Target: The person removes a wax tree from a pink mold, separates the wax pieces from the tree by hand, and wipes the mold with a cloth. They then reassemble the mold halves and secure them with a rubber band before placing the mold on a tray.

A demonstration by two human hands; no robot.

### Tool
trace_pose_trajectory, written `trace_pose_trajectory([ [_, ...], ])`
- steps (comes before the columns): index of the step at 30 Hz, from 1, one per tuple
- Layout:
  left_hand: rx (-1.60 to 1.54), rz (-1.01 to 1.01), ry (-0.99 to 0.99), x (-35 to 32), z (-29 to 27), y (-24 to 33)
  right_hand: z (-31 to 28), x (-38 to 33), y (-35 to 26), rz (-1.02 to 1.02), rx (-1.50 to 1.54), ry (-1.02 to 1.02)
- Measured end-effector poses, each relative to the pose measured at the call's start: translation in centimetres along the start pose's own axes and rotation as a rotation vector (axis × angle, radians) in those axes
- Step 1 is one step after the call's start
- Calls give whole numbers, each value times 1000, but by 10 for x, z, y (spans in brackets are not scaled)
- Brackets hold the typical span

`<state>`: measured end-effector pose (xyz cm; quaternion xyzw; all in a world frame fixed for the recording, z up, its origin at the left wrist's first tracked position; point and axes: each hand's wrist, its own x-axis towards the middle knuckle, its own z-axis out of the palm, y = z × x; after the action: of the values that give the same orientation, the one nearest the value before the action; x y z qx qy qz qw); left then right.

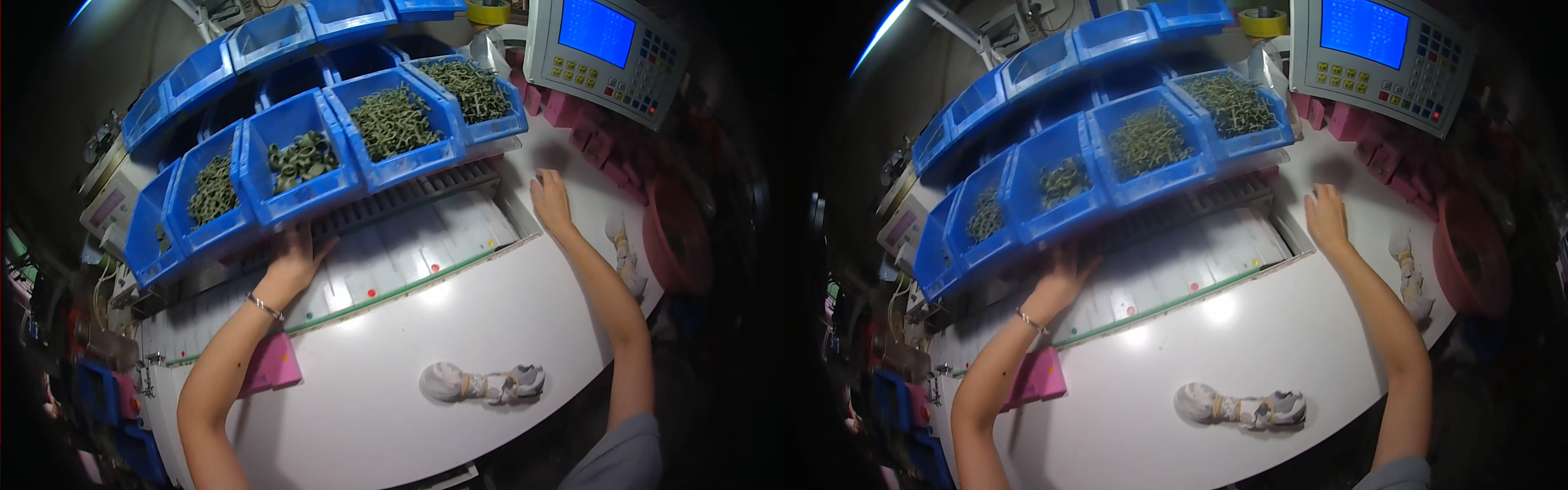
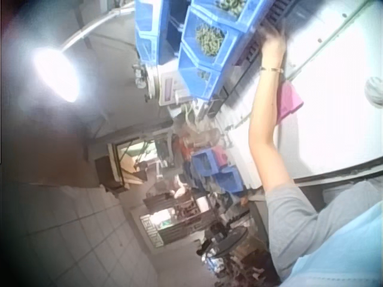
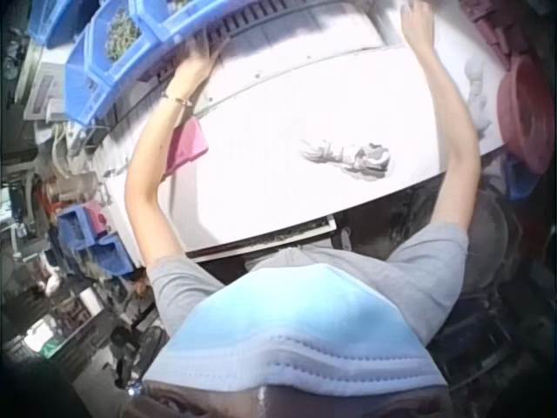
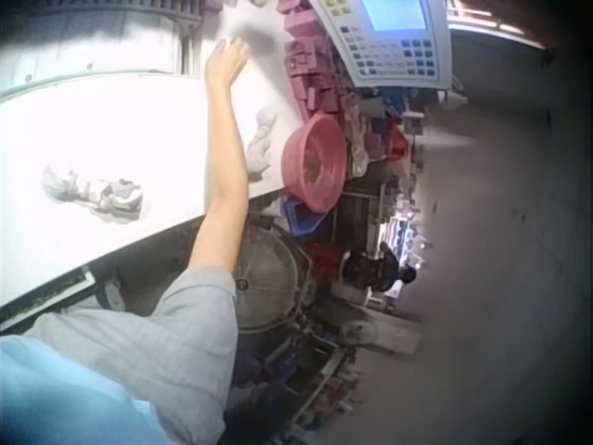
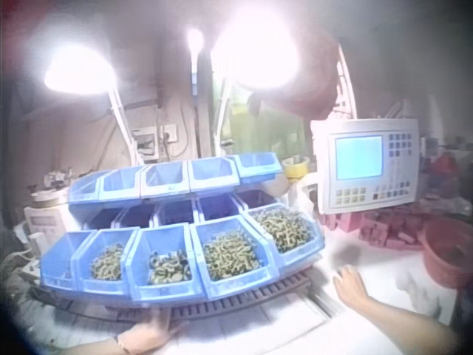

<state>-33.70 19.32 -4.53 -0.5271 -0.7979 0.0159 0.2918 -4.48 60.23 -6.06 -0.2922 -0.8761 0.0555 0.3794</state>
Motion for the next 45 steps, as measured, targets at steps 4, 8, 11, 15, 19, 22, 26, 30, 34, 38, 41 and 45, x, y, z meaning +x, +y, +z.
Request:
trace_pose_trajectory([
  [4, -88, 82, 6, 56, 36, 0, 34, 27, -7, -17, 153, 66],
  [8, -301, -11, -298, 93, 28, 9, 76, 52, 10, -162, 406, 43],
  [11, -351, -32, -326, 100, 30, 7, 102, 78, -13, -226, 84, -62],
  [15, -404, -30, -339, 109, 33, 24, 130, 88, -13, -245, 254, 30],
  [19, -461, -6, -325, 127, 29, 33, 134, 92, -14, -297, 225, -44],
  [22, -530, 40, -282, 144, 26, 56, 125, 89, -19, -229, 254, -3],
  [26, -623, 77, -213, 152, 14, 109, 92, 80, -29, 101, -161, -168],
  [30, -614, 117, -145, 147, -22, 161, 29, 38, -4, 128, 71, 1],
  [34, -623, 132, -155, 123, -70, 202, -31, -7, -1, 308, 44, -184],
  [38, -564, 166, -136, 86, -99, 215, -74, -49, -23, 312, 90, -214],
  [41, -577, 149, -192, 54, -119, 210, -94, -87, -36, 237, 89, -297],
  [45, -617, 115, -211, 7, -128, 188, -115, -116, -71, -16, 24, -496],
])
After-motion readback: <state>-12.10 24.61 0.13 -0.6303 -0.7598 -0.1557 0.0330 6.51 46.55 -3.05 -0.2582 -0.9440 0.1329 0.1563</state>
